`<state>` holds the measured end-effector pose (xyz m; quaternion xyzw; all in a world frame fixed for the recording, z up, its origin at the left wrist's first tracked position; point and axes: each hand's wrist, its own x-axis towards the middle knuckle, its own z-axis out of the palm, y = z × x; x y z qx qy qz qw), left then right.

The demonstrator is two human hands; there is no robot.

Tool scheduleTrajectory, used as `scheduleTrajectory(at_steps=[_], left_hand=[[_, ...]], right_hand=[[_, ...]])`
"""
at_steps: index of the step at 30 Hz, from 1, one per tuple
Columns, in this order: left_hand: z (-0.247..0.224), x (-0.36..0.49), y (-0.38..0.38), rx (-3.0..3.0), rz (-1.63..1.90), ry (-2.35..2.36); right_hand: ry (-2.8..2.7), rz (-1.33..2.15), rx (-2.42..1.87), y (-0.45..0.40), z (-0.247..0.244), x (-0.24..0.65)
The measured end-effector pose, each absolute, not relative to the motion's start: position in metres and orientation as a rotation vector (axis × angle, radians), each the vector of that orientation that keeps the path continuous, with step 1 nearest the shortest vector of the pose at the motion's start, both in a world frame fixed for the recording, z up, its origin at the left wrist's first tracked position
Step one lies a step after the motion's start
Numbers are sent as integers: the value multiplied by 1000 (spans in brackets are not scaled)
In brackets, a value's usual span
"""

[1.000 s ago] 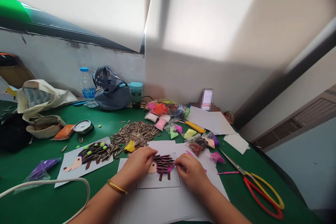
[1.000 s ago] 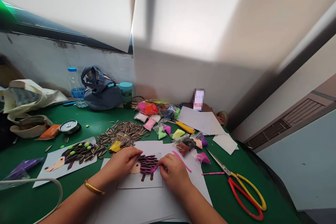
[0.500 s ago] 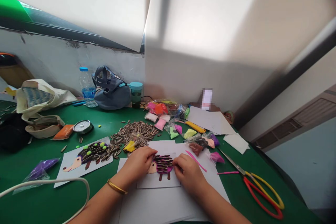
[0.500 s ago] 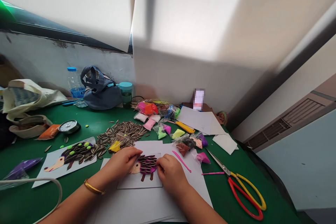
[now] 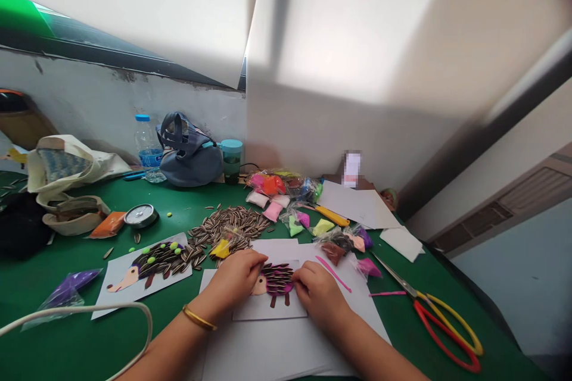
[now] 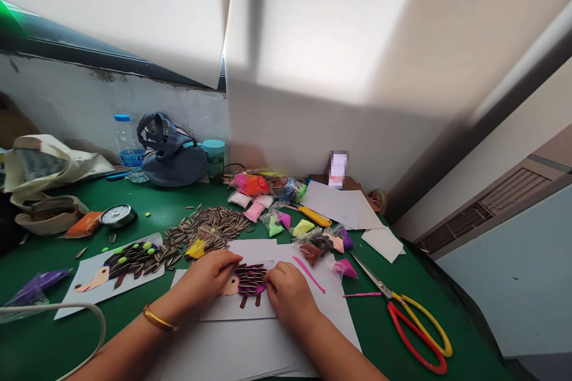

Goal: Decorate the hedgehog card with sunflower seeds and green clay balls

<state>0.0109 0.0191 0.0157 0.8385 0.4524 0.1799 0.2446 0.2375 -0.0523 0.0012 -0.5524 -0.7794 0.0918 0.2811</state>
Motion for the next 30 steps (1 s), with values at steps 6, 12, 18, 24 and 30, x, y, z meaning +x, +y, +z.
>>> scheduleTrajectory(at_steps=[6,12,18,24,30], left_hand=[[14,10,20,2288,496,1221],[15,11,20,2292,483,1226],[17,11,19,2299,485,1230],[18,11,20,2303,468,1212],[19,9,18,2308,477,1202]], right_hand=[[-2062,299,-1466,-52,0,239],[-1978,365,-1387,-55,8,247],[-2138,198,-1466,-16,36,248],[-2596,16,-1670,64,47,208],[-2632,-5,-1705,93,42,183]])
